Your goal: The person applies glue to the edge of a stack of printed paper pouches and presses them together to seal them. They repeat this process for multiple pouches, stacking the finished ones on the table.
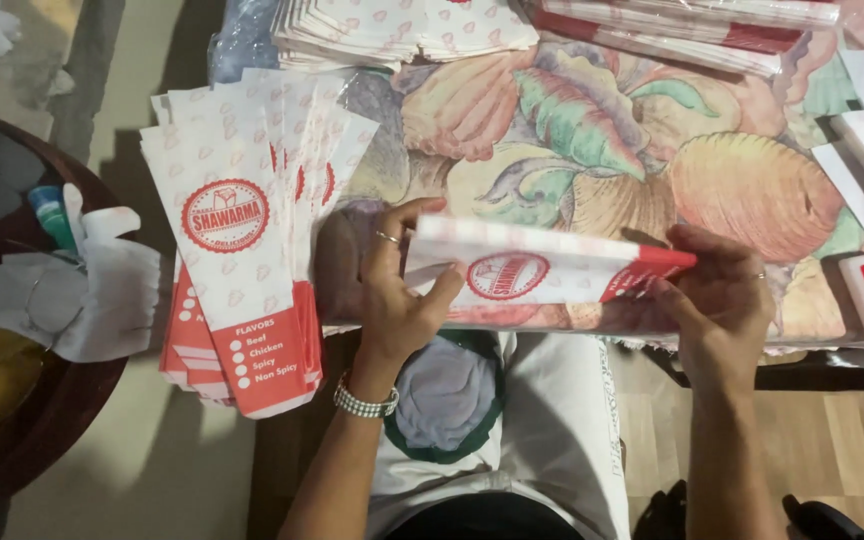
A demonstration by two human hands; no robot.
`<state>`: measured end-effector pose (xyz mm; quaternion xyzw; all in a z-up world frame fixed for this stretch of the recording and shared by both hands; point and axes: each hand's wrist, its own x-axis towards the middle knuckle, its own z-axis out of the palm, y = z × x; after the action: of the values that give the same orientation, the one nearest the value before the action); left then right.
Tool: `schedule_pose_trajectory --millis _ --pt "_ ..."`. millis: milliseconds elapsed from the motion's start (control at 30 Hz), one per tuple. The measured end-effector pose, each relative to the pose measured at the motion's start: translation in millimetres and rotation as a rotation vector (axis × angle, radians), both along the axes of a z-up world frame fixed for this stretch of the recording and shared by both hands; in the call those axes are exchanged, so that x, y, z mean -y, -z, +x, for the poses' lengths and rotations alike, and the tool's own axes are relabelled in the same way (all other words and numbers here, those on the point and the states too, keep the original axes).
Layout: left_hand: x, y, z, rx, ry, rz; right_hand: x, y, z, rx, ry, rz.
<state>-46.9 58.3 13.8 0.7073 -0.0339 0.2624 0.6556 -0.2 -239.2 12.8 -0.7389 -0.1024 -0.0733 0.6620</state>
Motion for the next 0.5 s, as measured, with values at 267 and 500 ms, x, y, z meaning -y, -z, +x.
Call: schedule_pose_trajectory --millis 267,500 --pt "0.6 -11.8 0.2 0.187 -0.038 0.227 -8.2 10.3 -3.8 0.097 0.139 0.059" --pt "3.3 1.8 2.3 0.063 -0.029 0.225 -23.1 -7.2 -7.2 0.01 -0.003 0.017"
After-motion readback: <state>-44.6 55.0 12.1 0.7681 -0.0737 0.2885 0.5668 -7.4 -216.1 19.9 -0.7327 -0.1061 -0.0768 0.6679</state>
